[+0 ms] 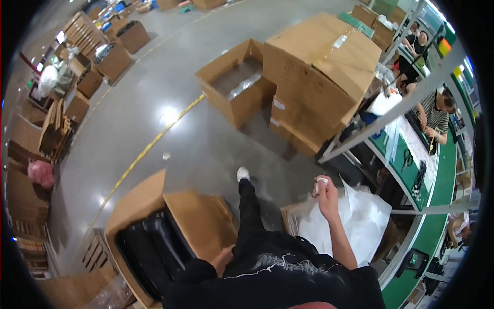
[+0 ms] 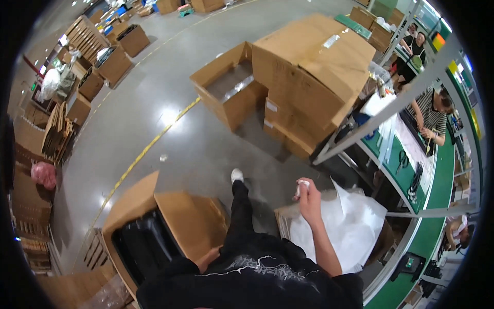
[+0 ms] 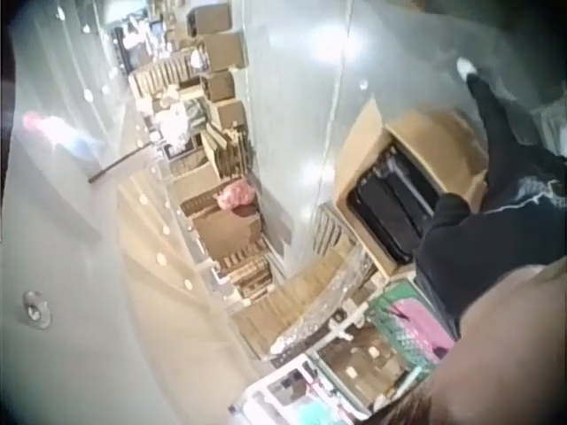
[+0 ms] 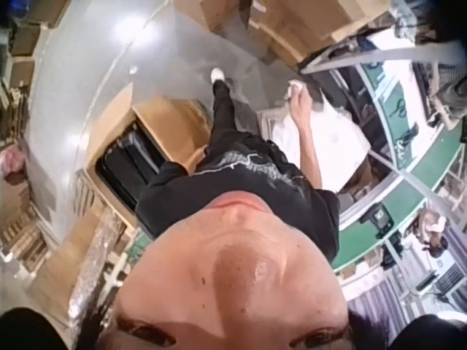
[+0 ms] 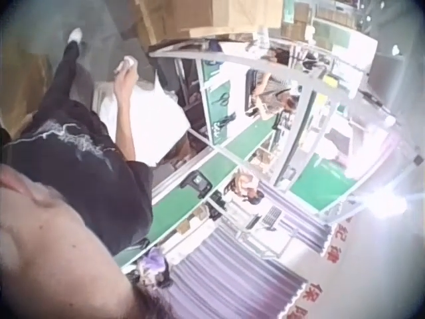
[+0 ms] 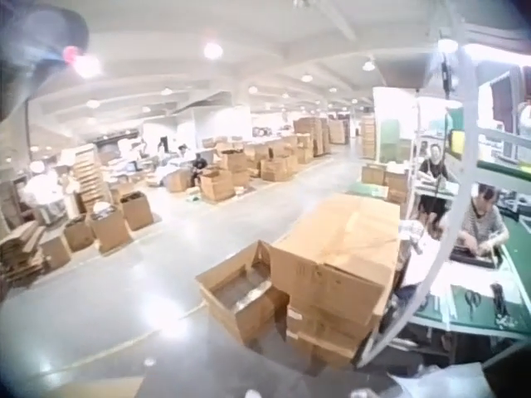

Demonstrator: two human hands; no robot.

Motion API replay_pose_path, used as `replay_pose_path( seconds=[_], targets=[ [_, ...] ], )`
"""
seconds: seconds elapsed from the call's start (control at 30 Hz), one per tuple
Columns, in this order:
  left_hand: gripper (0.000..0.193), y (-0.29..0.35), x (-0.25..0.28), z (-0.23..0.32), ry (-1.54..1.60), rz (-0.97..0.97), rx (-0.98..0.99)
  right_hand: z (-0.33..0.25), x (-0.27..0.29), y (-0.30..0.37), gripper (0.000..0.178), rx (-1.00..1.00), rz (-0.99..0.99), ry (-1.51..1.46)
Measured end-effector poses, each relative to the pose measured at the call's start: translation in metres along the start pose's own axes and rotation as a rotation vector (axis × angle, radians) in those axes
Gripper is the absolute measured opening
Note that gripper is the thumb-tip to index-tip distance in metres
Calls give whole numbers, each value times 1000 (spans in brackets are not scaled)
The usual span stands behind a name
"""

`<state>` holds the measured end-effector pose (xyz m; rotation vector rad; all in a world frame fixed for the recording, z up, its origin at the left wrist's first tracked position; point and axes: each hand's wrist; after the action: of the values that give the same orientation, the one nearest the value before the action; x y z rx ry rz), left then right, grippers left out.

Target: Installing electronic circuit boards into plastic housings and securing them with screws using an electric screwdriver.

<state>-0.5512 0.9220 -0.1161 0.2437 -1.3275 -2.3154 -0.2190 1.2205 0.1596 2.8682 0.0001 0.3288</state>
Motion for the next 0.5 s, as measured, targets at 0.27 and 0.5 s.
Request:
replay_pose_path(
  seconds=[0.27,0.5],
  targets=[
    [12,-164,-3,177,56,-230,-176,-142,-45,-262,25,299,308,37],
    [24,-257,20,473,-191,-128,-316,-180,-53,-444,32,123,448,26]
  ],
)
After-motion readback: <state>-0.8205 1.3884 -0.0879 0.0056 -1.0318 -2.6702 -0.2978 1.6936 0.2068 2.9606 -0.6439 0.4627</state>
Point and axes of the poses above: each hand's wrist, its own y-axis away from the middle knuckle, its own x-axis out of the back of the hand, z = x × y, and after that the axes turned 12 degrees about -x, right-handed
